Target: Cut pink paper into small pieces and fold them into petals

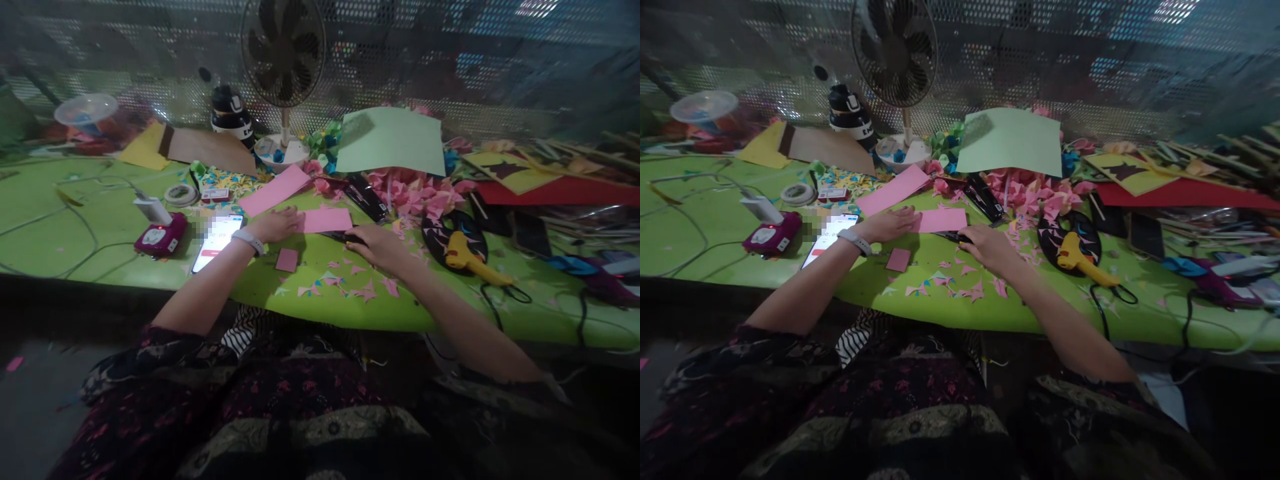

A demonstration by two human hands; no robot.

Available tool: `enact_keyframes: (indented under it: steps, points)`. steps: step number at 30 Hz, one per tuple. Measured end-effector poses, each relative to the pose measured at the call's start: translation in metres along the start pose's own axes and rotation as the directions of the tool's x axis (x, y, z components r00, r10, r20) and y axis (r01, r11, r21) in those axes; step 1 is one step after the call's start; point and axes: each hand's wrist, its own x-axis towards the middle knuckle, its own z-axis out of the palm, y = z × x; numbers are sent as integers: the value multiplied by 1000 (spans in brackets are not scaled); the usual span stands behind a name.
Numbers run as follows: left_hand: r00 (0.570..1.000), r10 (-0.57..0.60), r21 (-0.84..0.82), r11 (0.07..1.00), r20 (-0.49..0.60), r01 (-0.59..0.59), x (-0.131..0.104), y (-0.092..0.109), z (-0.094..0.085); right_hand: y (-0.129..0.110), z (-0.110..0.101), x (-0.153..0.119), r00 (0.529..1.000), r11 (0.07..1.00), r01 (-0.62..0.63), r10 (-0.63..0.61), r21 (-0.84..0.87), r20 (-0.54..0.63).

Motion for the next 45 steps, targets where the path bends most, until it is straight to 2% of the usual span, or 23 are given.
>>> enact_keyframes:
  steps: [3,8,13,18,22,24,27,29,34,40,45]
  points:
    - [998,-42,4,999,48,41,-2,3,-2,-2,-1,1,1000,1000,-10,10,-3,3]
    - [1000,-2,33,999,20,1,-5,7,-5,-11,4,14,1000,1000,-20,21,-8,16]
    - [1000,-21,8,1000,10,21,-8,10,-6,-18,7,8,1000,999,16,-16,-38,-7]
    - [997,-73,-21,997,5,73,-8,17,-4,-17,7,8,1000,999,-20,20,-48,2]
    - [989,-145,-72,987,2,145,2,32,-6,-11,6,15,998,996,-63,62,-64,-6]
    - [989,-146,-95,985,-13,145,6,36,-9,-7,5,15,998,997,-62,61,-54,-12]
    - [995,-80,-116,991,-64,73,2,28,-16,-2,6,12,999,999,-35,34,-28,-19]
    - [990,-102,-133,987,-97,89,-7,13,-21,-1,7,10,999,999,-20,19,-26,-31]
    - [998,-55,-186,981,-31,48,-29,-19,-25,-3,11,14,998,999,24,-27,-42,-55]
    - [998,-59,-138,989,1,58,-29,-19,-22,-13,16,34,1000,999,10,-10,-31,8]
    - [998,-52,-103,993,27,54,-28,-19,-21,-15,15,25,999,999,36,-36,-25,1]
